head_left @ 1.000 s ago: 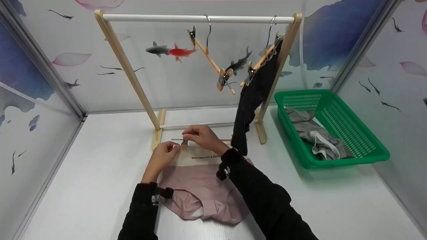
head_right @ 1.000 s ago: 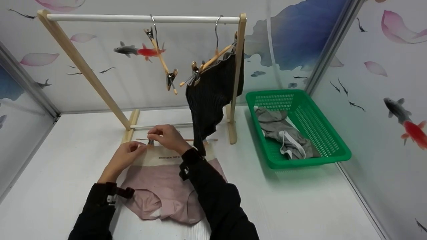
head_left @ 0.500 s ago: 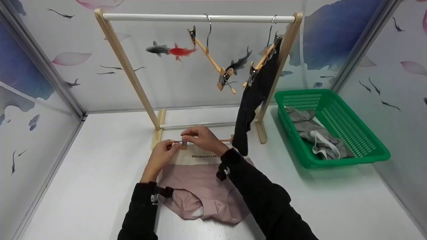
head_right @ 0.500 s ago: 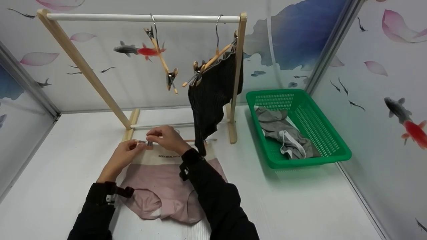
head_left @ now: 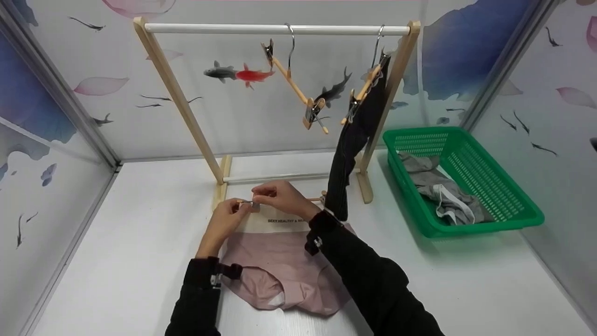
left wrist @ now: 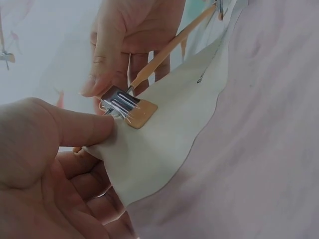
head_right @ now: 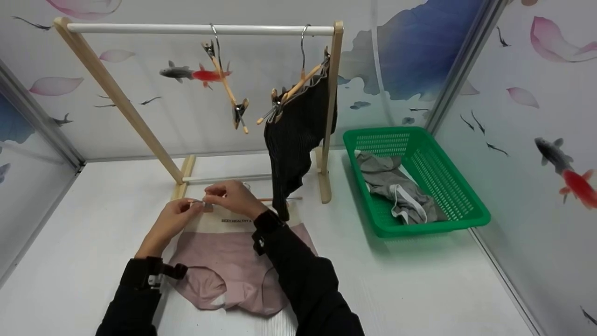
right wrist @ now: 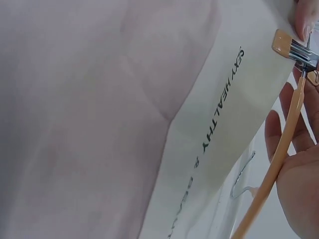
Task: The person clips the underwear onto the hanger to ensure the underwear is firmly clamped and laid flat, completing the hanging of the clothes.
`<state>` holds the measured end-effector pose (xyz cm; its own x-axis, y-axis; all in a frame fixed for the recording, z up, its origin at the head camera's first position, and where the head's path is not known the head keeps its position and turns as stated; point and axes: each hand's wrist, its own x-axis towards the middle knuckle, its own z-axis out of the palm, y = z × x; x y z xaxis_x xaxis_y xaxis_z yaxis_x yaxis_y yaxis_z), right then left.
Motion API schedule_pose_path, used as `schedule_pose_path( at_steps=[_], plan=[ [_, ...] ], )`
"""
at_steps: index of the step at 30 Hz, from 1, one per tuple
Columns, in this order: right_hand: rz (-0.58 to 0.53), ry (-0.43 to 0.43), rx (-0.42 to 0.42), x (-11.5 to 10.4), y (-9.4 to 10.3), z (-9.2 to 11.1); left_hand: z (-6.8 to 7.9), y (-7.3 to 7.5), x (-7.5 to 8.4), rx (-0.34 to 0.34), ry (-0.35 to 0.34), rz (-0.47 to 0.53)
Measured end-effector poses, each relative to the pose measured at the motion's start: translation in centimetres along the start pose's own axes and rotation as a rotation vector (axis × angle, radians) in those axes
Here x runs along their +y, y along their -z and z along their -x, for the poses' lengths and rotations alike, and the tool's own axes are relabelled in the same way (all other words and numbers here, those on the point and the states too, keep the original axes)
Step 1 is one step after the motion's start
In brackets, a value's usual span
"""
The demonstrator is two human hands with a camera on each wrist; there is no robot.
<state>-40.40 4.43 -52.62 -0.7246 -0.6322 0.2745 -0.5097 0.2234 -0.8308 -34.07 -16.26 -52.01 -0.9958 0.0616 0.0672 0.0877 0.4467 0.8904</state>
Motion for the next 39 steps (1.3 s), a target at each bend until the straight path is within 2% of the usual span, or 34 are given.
schedule_pose_path(
  at_steps=[6, 15, 20, 24, 33, 39],
  plan=[
    [0.101, -0.041, -0.023, -0.2, -0.3, 0.3, 0.0, -0.1, -0.6, 0.025, -0.02, -0.044],
    [0.113, -0.076, -0.026, 0.0, -0.7, 0.5, 0.1, -0.3, -1.2, 0.046, -0.013, -0.056],
    [0.124, -0.078, -0.02, 0.0, -0.9, 0.5, 0.3, -0.3, -1.2, 0.012, -0.001, -0.037],
    [0.13, -0.08, -0.023, -0.2, -1.0, 0.4, 0.2, -0.3, -1.2, -0.022, 0.034, -0.021],
    [0.144, -0.114, -0.042, -0.6, -1.0, 0.3, -0.1, -0.3, -1.2, -0.041, 0.062, -0.015],
    [0.147, -0.103, -0.04, -0.5, -0.9, 0.3, -0.1, -0.2, -1.3, -0.033, 0.034, -0.043]
  ],
)
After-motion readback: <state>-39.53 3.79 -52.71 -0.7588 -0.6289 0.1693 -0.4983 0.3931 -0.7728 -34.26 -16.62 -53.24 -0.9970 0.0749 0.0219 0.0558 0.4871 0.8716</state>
